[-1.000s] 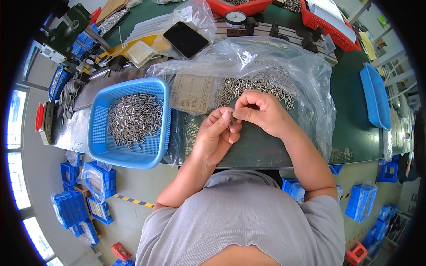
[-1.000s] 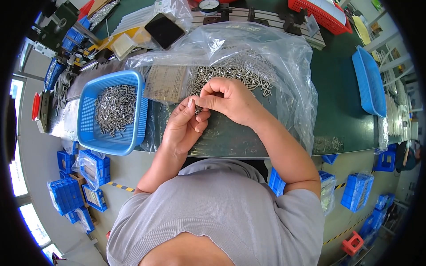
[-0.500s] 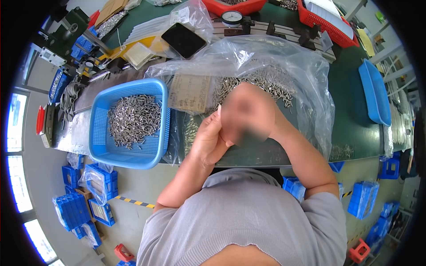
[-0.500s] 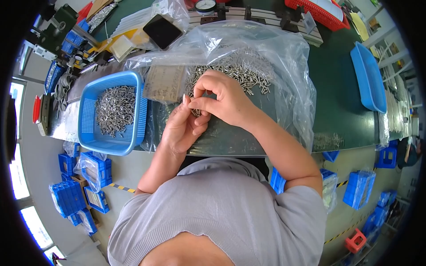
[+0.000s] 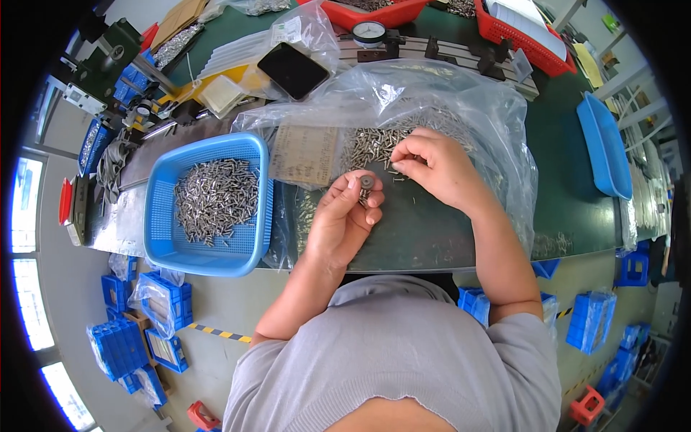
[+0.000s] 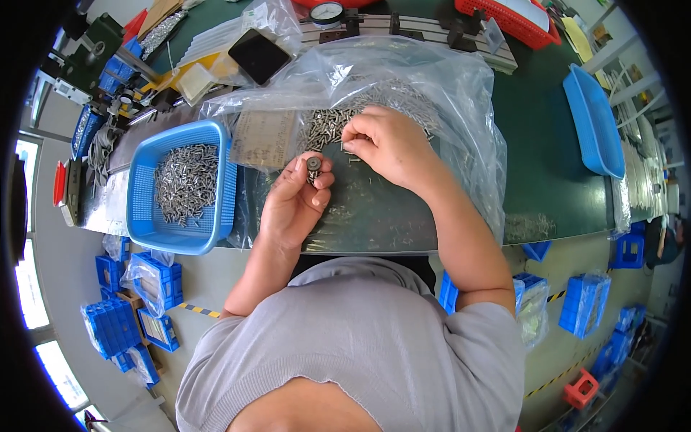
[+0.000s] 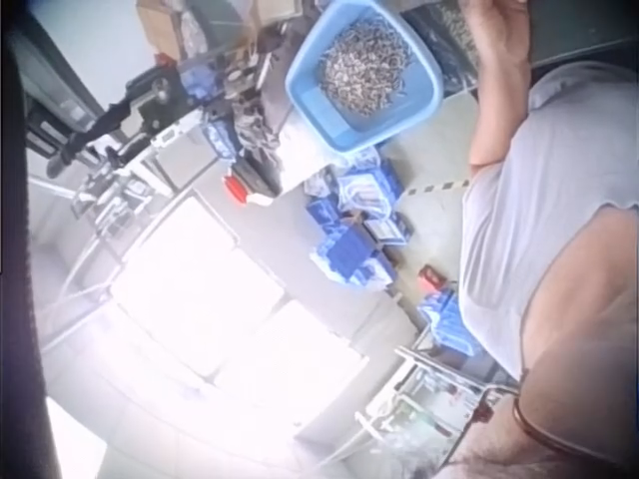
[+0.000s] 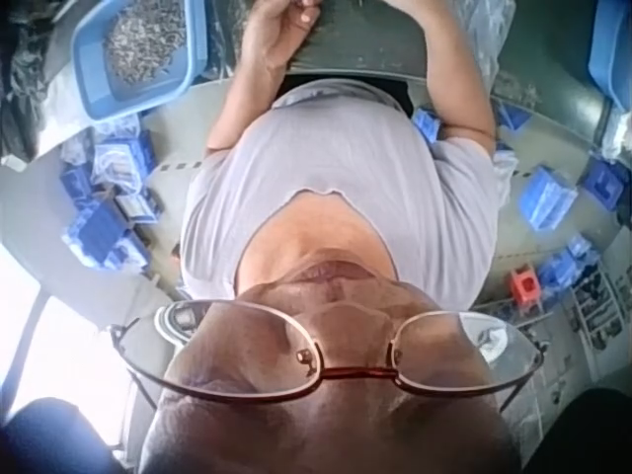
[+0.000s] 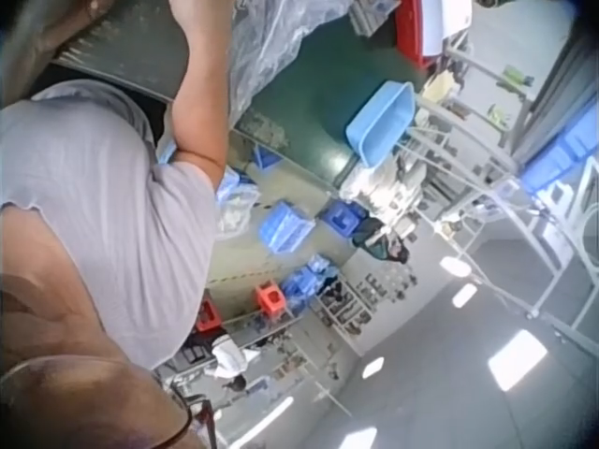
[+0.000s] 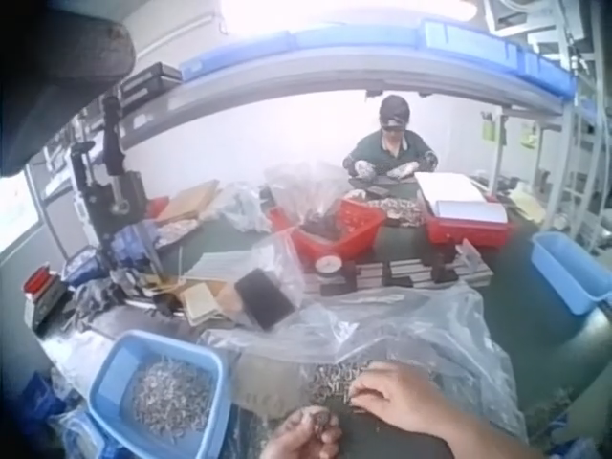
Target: Manually inspecting and sorting small metal components at an industrial workbench.
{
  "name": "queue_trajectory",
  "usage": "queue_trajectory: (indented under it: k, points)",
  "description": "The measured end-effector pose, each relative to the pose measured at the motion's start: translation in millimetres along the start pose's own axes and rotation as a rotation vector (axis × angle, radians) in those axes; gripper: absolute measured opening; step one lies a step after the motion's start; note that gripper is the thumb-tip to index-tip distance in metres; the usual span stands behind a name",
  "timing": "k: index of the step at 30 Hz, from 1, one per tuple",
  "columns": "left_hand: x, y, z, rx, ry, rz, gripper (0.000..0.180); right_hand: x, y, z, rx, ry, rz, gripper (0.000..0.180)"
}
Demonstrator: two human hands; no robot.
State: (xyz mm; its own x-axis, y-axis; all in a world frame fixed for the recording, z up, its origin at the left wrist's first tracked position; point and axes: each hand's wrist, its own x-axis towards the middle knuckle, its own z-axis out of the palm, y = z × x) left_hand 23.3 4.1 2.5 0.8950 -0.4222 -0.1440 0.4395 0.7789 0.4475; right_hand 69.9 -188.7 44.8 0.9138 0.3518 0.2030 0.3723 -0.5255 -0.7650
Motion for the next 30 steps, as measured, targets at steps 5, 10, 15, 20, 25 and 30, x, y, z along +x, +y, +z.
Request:
queue_trajectory:
  k: [5, 10, 15, 20, 25, 30]
  points:
    - [-1, 0, -1, -0.005, 0.007, 0.012, 0.023, -1, 5, -4, -0.223, -0.126, -0.094, 0.012]
    - [-1, 0, -2, -0.021, -0.013, 0.002, 0.023, -4, 4, 1, -0.371, -0.133, -0.126, 0.012]
    - [-1, 1, -2, -0.034, -0.022, -0.012, 0.017, -3, 6, 3, -0.317, -0.095, -0.146, 0.013]
    - [-2, 1, -1, 0.009, -0.014, -0.014, 0.015, 1, -11, -1, 0.196, -0.163, 0.036, 0.01]
    - [-3, 1, 0, 0.0, -0.022, -0.027, 0.014, 0, -15, 7, 0.491, -0.25, 0.135, 0.01]
    - [-3, 1, 2, 0.004, -0.001, -0.031, 0.012, 0, -17, 7, 0.441, -0.234, 0.105, 0.01]
